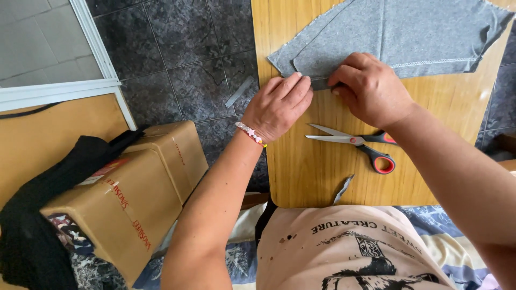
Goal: The person uses scissors to cut a piece of gray fabric on a wooden table. They trim the edges and remove small pieces of fabric, occasionally adjusting the material's position to continue cutting.
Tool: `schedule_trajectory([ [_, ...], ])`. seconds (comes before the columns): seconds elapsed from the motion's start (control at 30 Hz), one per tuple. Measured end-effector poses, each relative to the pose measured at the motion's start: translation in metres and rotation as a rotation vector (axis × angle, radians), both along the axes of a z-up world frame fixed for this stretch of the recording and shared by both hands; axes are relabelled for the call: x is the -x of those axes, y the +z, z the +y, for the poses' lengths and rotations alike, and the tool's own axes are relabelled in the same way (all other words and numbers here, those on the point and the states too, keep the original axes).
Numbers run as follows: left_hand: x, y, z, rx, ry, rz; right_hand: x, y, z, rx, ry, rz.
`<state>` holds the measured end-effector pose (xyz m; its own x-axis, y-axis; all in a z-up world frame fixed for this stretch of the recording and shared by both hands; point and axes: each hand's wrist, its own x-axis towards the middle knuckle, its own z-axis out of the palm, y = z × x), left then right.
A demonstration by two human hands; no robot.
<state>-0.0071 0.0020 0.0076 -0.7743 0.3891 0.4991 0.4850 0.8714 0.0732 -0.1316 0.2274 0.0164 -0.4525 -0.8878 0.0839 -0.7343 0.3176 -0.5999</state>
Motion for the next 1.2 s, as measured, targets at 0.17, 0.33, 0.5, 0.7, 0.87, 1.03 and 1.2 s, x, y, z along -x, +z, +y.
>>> schedule_trajectory([
  [0.17,0.0,-0.001,0.0,0.024,-0.035,-0.081,-0.007,0.004,0.003,0.04,-0.057,0.009],
  [0.33,-0.001,-0.004,0.004,0.036,-0.058,-0.07,-0.015,0.006,0.013,0.05,-0.061,0.11],
  [0.5,-0.001,-0.009,0.022,0.013,-0.028,-0.324,-0.025,0.008,0.048,-0.037,-0.221,0.285],
  [0.7,-0.001,-0.014,0.019,0.039,-0.047,-0.563,-0.028,0.008,0.101,-0.219,-0.368,0.22],
  [0.87,0.0,-0.012,0.015,0.063,-0.065,-0.594,-0.022,0.011,0.136,-0.275,-0.485,0.174],
  [1.03,0.002,-0.005,0.015,0.092,-0.058,-0.631,-0.018,0.014,0.156,-0.276,-0.583,0.14],
  [1.2,0.001,-0.003,0.015,0.081,-0.041,-0.626,-0.014,0.007,0.165,-0.158,-0.579,0.355],
])
